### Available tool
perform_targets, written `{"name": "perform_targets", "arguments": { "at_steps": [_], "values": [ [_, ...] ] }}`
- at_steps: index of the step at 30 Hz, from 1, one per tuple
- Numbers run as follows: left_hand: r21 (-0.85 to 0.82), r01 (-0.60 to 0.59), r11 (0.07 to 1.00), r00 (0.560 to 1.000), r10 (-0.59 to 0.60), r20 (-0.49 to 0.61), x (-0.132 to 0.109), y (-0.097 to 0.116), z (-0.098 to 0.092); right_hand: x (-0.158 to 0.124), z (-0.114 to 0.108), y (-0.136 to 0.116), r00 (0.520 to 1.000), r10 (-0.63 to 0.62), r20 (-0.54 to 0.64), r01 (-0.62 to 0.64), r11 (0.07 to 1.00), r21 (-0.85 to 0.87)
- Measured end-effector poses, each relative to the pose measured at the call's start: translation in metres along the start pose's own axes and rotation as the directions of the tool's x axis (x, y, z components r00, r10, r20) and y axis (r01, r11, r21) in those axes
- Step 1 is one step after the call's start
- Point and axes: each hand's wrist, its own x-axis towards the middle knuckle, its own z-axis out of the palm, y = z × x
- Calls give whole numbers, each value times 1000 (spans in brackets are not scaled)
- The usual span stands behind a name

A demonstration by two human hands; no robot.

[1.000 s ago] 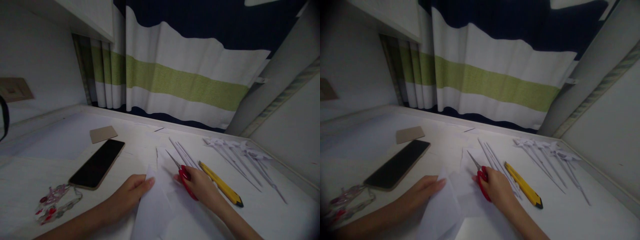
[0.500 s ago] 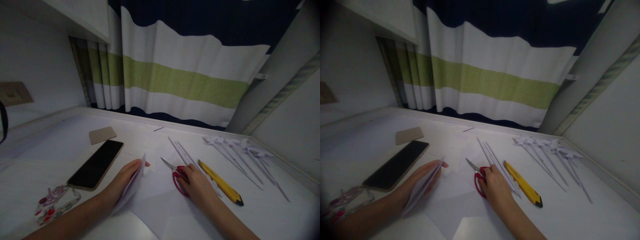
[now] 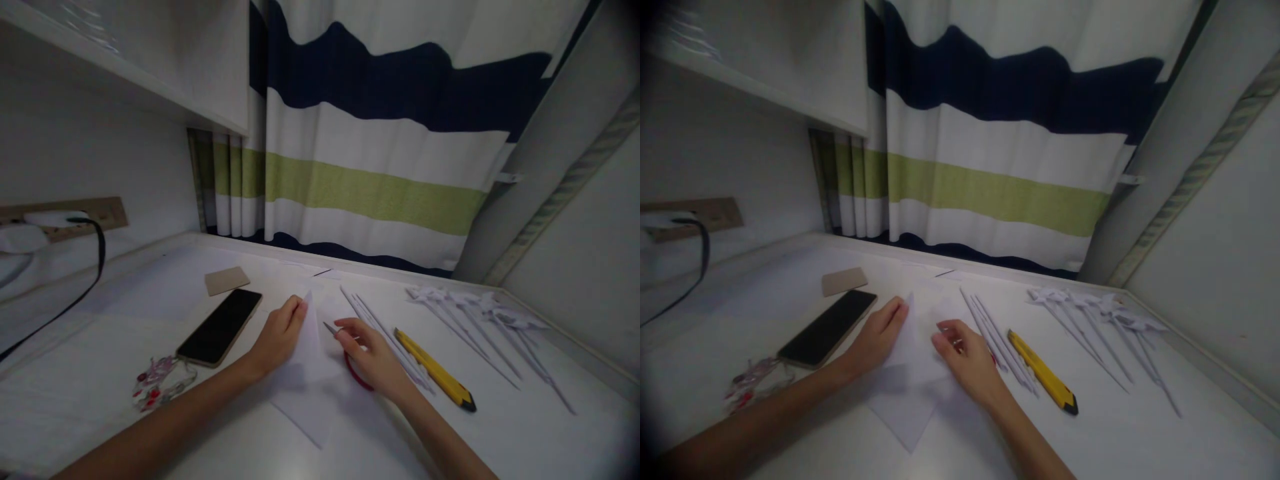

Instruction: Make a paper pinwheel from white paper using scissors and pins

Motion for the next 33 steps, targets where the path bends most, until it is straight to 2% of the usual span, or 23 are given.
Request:
{"name": "perform_targets", "arguments": {
  "at_steps": [3, 6, 10, 14, 18, 24, 28, 33],
  "values": [
    [110, -86, 990, 995, 91, -46, 6, 5, 8, 8, 12, -8, 1000, 1, 5, -2, 987, 162],
    [205, -116, 972, 989, 133, -72, 6, 5, 16, 13, 21, -4, 999, 49, -21, -42, 965, 259],
    [279, -147, 949, 986, 164, -41, -1, 1, 21, 10, 25, 9, 996, 87, -12, -78, 939, 334],
    [345, -162, 925, 985, 173, -2, -5, -5, 19, 8, 24, 16, 998, 56, 35, -65, 916, 396],
    [383, -228, 895, 973, 201, 110, -5, -11, 22, 10, 26, 19, 1000, 14, 24, -24, 886, 462],
    [380, -322, 867, 934, 226, 276, -7, -11, 28, 12, 28, 26, 998, 35, -61, 3, 847, 531],
    [353, -358, 864, 908, 236, 345, -5, -10, 26, 11, 25, 25, 993, 62, -104, 7, 827, 563],
    [328, -370, 869, 895, 239, 377, -5, -10, 23, 9, 21, 22, 990, 80, -116, 6, 802, 598]
  ]
}}
